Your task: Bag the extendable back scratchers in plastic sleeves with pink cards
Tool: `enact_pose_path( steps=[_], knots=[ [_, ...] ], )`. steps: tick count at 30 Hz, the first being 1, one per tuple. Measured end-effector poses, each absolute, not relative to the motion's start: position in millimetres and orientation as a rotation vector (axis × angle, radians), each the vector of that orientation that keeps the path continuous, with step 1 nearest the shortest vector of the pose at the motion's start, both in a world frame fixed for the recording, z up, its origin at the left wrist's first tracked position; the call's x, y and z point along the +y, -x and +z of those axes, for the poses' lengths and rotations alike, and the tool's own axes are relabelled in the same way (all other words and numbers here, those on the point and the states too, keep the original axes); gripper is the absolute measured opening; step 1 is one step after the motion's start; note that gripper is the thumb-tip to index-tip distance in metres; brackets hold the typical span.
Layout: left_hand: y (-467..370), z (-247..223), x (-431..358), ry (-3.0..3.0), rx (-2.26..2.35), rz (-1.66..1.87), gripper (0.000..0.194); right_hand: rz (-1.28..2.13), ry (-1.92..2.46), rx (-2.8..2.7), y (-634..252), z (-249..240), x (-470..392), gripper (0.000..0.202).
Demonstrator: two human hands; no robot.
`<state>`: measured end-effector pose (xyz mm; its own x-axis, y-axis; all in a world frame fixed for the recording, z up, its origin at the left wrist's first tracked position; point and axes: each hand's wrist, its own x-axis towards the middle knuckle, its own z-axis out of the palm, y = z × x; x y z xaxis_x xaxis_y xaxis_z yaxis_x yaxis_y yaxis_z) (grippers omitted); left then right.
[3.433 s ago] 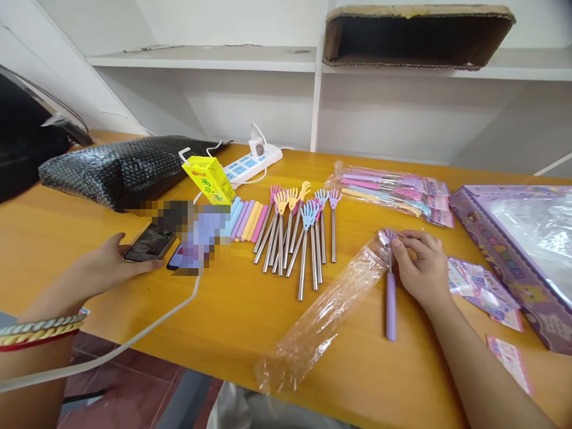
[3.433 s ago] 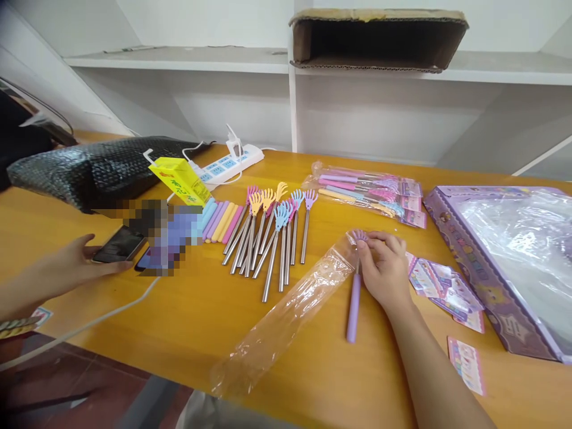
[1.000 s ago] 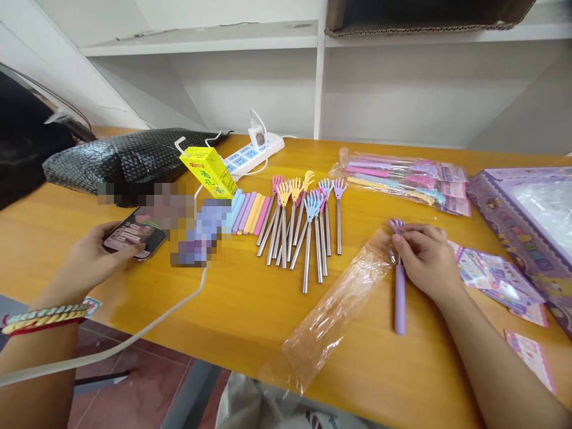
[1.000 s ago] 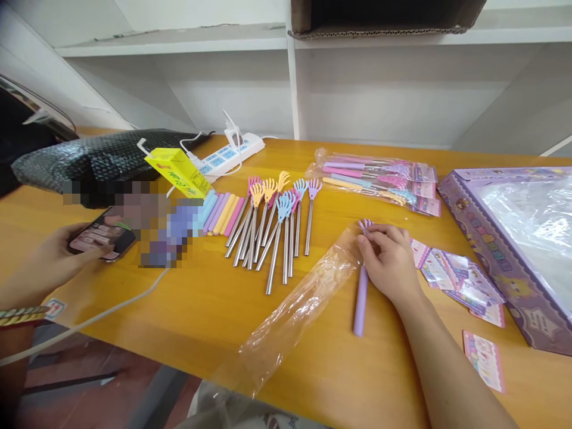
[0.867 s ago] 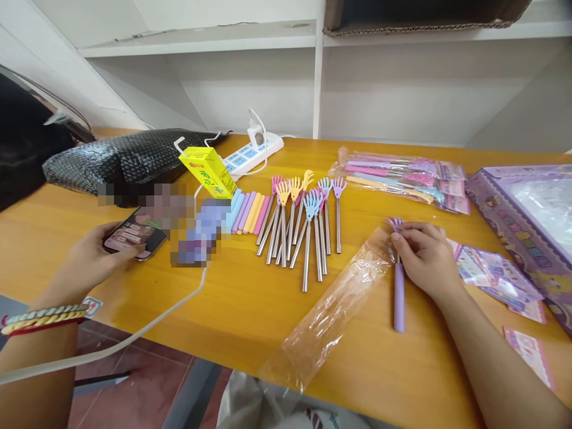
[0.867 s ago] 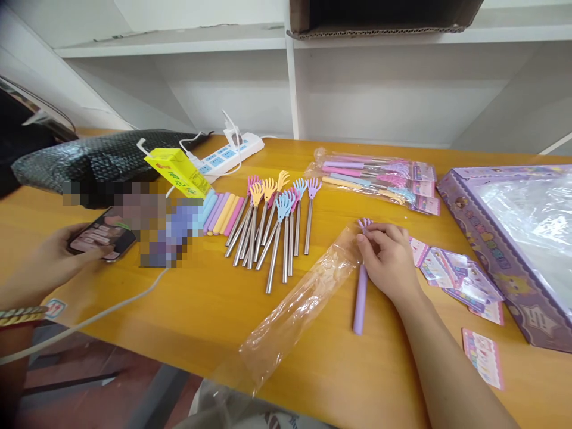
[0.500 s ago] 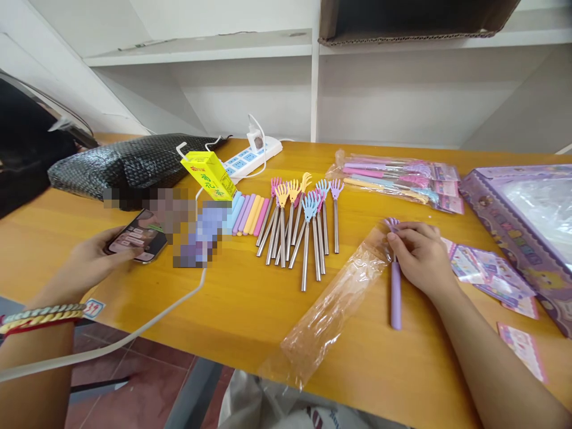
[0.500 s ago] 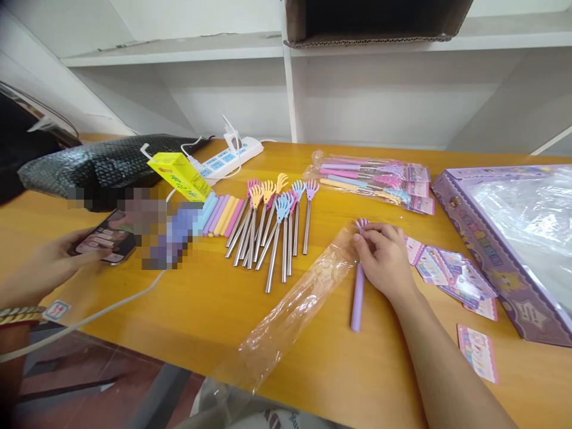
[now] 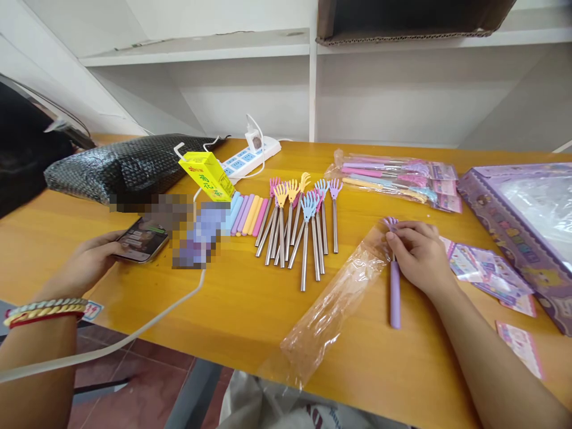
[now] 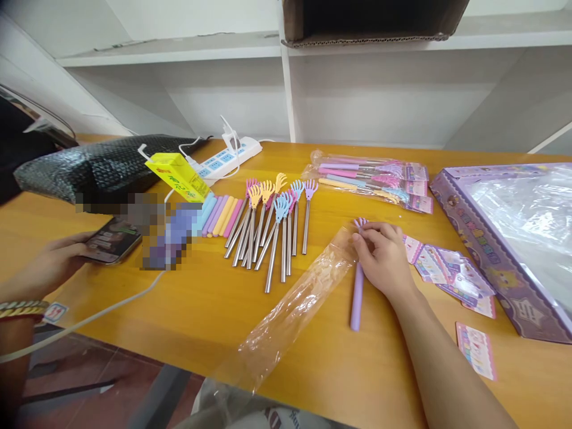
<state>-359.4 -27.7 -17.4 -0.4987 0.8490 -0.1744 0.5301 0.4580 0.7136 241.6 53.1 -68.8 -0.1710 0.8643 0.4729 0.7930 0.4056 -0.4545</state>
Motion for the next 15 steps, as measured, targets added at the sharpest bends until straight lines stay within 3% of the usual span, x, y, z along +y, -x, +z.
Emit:
enact_pose_path(
  steps=[5, 15],
  knots=[
    [365.4, -17.9, -25.5, -0.868, 1.949, 1.027, 0.043, 0.132, 1.402, -1.987, -242.7, -70.3, 53.8, 0.020],
    [380.6, -9.2, -23.9, -0.805, 1.831, 0.860, 0.042, 0.146, 1.402, -1.979, -241.8, -69.1, 52.9, 0.020]
  ],
)
